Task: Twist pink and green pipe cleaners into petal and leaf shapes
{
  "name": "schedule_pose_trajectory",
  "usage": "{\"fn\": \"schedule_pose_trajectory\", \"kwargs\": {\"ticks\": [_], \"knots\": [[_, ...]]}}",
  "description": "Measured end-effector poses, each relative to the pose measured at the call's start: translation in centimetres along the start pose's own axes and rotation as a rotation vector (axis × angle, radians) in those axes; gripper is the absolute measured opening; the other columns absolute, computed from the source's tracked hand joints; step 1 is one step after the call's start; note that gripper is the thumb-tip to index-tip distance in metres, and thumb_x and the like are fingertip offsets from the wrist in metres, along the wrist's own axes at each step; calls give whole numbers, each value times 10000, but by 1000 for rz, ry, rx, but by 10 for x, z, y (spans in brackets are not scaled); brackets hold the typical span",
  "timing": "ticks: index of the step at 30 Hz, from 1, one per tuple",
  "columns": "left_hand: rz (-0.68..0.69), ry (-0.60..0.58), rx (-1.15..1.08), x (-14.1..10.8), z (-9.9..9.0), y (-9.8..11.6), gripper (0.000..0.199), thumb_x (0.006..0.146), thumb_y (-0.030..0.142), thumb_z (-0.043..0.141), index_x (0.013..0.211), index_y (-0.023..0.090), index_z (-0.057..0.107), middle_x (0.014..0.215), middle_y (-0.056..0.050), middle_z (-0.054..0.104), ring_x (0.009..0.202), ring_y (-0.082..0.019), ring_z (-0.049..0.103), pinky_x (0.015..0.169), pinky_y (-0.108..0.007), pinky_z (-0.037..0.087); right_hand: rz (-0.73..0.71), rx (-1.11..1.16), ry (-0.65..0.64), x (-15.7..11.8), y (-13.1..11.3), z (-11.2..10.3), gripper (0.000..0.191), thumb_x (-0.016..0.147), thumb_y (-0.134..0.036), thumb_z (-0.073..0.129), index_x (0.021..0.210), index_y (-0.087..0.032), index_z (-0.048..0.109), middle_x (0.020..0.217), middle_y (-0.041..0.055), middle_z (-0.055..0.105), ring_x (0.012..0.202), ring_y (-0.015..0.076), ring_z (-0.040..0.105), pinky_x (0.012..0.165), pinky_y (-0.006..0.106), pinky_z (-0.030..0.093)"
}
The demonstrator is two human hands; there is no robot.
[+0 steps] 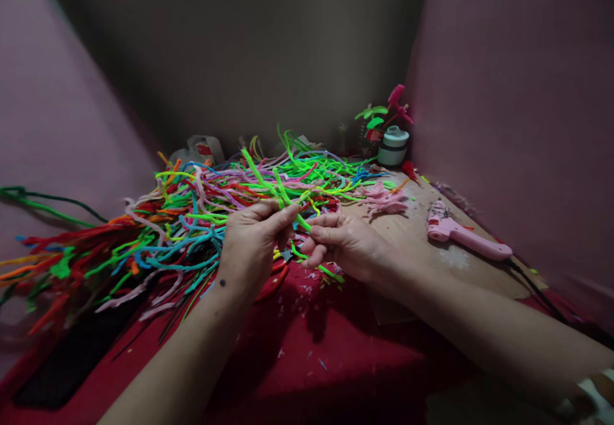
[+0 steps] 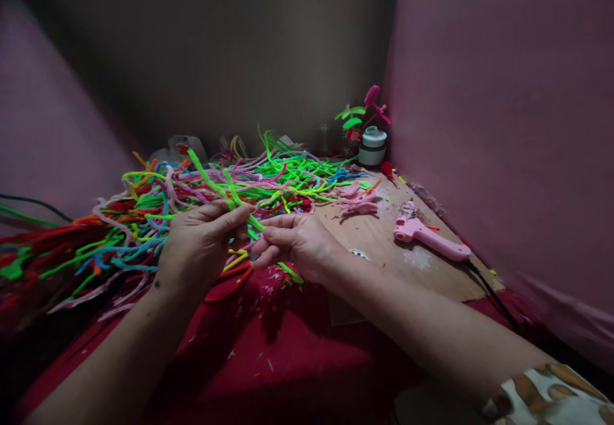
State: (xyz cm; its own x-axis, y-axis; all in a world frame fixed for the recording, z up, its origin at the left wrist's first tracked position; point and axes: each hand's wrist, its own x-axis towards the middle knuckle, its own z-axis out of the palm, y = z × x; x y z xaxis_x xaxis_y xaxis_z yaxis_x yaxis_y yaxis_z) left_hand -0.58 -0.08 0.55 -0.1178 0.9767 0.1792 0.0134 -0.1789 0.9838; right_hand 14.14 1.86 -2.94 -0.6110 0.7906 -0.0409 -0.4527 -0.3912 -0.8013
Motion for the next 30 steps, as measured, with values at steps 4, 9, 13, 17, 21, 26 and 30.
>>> {"fn": "schedule_pose_trajectory", "kwargs": {"ticks": [4,9,13,17,21,26,30], "knots": [[-68,-110,-9,1,-2,1,256,679,287,703,551,147,532,458,42,475,418,-54,417,417,-184,323,-49,-101,9,0,-2,-2,164,709,-213,675,791,-119,570,592,13,657,452,107,617,502,208,475],[-167,-144,-17,2,1,-1,240,652,283,719,559,138,551,455,47,470,401,-43,392,395,-171,281,-23,-183,-13,1,-3,-5,231,707,-319,677,765,-127,561,565,-2,639,422,106,603,456,196,438],[-214,-57,17,3,1,0,353,630,278,727,450,135,459,385,53,421,347,-31,352,354,-168,238,-8,-346,-5,-3,-7,-1,216,751,-309,632,676,-120,560,614,28,658,454,101,611,457,191,424],[-261,-45,0,3,2,1,324,635,288,723,485,134,482,390,47,456,329,-33,367,342,-161,246,36,-378,-2,-3,-6,-2,191,752,-270,635,663,-112,576,601,33,658,440,84,586,428,178,381],[-316,-49,11,1,4,3,328,634,295,723,502,142,464,382,47,457,307,-35,348,325,-163,220,107,-231,-36,1,2,-9,192,702,-276,665,667,-122,557,603,36,664,450,114,605,437,199,399],[-228,2,93,0,3,8,388,615,275,734,453,145,407,359,62,383,327,-26,318,340,-163,209,100,-378,14,-3,0,-6,149,725,-251,638,695,-119,574,595,29,652,467,104,596,459,199,392],[-239,-90,16,0,1,3,390,635,277,720,471,154,388,377,83,308,337,-17,257,345,-172,163,-7,-423,21,-4,-7,2,122,696,-229,663,711,-113,631,682,39,674,598,108,613,587,229,460]]}}
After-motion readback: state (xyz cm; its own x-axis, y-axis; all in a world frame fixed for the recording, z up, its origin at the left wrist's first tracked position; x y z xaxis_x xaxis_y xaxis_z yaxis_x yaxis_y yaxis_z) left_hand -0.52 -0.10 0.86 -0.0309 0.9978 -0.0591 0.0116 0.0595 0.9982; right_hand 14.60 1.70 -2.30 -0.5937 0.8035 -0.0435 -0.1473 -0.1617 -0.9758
